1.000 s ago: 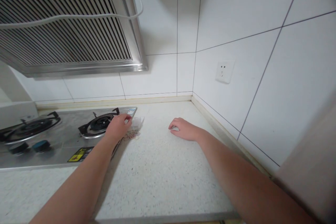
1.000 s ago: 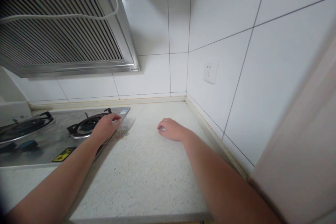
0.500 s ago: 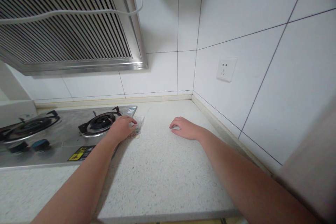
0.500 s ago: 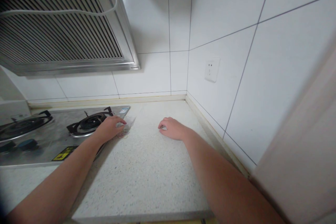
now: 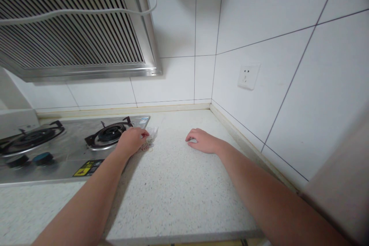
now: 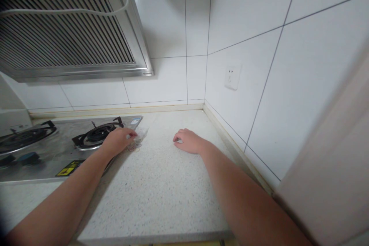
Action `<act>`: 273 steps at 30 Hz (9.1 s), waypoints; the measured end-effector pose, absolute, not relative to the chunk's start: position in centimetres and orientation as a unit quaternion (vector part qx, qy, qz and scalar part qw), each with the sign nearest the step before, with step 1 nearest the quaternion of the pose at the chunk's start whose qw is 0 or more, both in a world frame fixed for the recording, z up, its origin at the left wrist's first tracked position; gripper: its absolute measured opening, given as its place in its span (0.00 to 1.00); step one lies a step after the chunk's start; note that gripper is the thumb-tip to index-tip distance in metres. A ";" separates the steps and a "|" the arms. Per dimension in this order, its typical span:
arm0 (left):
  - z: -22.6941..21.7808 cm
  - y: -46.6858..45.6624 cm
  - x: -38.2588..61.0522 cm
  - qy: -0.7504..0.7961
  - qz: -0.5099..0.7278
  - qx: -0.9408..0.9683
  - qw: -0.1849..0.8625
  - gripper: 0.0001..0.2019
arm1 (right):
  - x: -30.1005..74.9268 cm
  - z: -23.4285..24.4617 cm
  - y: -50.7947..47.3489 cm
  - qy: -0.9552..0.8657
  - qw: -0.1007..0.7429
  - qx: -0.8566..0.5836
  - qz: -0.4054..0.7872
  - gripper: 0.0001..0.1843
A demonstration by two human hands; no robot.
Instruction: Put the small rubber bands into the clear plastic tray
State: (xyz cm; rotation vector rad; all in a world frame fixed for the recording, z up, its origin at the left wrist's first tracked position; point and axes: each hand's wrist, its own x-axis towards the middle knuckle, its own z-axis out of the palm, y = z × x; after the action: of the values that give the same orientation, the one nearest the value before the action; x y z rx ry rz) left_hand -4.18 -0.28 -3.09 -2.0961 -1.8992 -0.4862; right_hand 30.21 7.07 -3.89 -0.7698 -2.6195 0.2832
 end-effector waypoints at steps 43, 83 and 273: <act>-2.6 -3.0 7.5 -0.427 -0.220 -0.871 0.106 0.07 | 29.1 -3.4 4.9 -0.904 0.276 -0.269 0.186 0.43; -2.6 -3.1 7.6 -0.421 -0.220 -0.874 0.102 0.07 | 29.3 -3.4 4.8 -0.905 0.270 -0.281 0.169 0.42; -2.6 -3.6 6.4 -0.411 -0.187 -0.882 -0.133 0.34 | 29.1 -0.3 3.2 -0.959 0.107 -0.202 0.169 0.13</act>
State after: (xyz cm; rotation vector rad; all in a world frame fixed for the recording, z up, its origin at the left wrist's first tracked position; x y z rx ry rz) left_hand 6.39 -3.60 -2.57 -3.0346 -1.4125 -0.6419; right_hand 29.11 3.23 -0.25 -0.5951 -2.8235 0.4969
